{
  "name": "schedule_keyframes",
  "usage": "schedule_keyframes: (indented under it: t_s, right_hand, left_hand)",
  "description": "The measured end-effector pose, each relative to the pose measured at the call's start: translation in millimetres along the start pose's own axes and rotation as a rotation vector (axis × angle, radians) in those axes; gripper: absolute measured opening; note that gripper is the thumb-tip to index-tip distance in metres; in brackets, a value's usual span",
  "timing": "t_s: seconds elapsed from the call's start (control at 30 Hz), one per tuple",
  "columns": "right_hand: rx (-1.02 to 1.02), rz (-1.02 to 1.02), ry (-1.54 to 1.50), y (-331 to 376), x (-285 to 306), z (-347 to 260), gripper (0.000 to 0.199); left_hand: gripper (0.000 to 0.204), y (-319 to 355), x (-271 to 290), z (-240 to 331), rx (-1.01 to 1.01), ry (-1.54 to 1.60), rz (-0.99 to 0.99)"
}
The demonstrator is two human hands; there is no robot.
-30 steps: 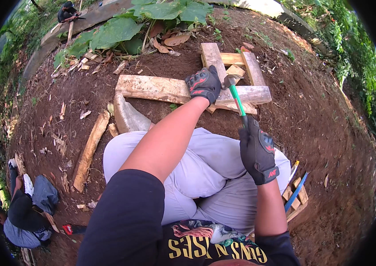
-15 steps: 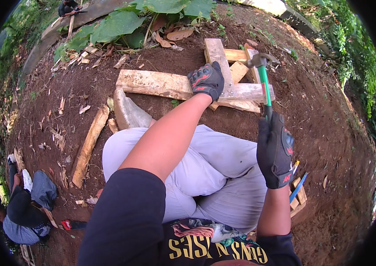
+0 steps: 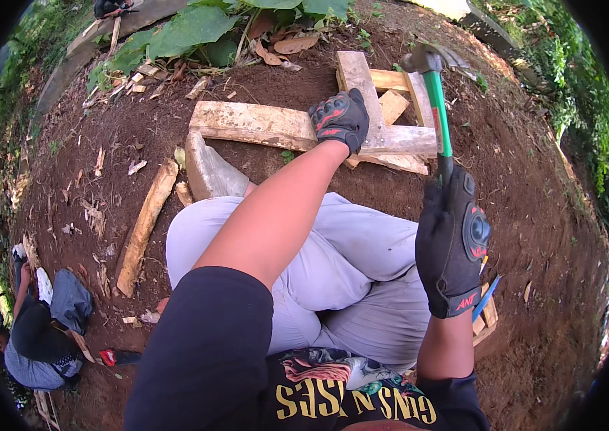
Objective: The person sits on the ground and uses a hammer to drive nails into a wooden frame. They repeatedly position the nails and strike them with the hammer to secure the wooden pieces together.
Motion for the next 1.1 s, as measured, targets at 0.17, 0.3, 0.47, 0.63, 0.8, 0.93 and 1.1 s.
schedule_keyframes:
  t_s: [0.17,0.3,0.47,0.63,0.8,0.93,1.1]
  right_hand:
    - [-0.157,0.014,0.019,10,-52,24,0.021]
    - [0.053,-0.187,0.109,15,-76,42,0.022]
    - [-0.013,0.154,-0.101,-9,36,-10,0.027]
    - [-0.153,-0.279,0.147,18,-94,53,0.028]
    - [-0.112,-0.122,0.075,10,-39,34,0.027]
    - [-0.143,0.169,-0.124,-4,27,5,0.026]
    - [-0.213,-0.327,0.142,32,-117,66,0.028]
  left_hand:
    - [0.056,-4,-10,6,-0.002,0.020,-0.015]
    - [0.056,-7,-9,2,-0.006,0.004,-0.022]
    - [0.057,-6,-6,-5,-0.002,0.014,0.046]
    - [0.056,-5,-11,5,-0.012,0.062,0.020]
    - [0.055,0,-13,-5,0.014,0.027,0.017]
    - [0.055,-8,-3,-6,-0.005,0.007,0.067]
    - [0.059,1,-9,12,-0.027,-0.001,-0.031]
Point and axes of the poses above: each hand's wrist, its own y-axis away from the middle knuckle, its own x-axis out of the back of the hand, z = x × y, the point moved 7 cm from there along -y, towards the middle knuckle, and after that the axes turned 10 degrees about -z, right-handed, at the moved point
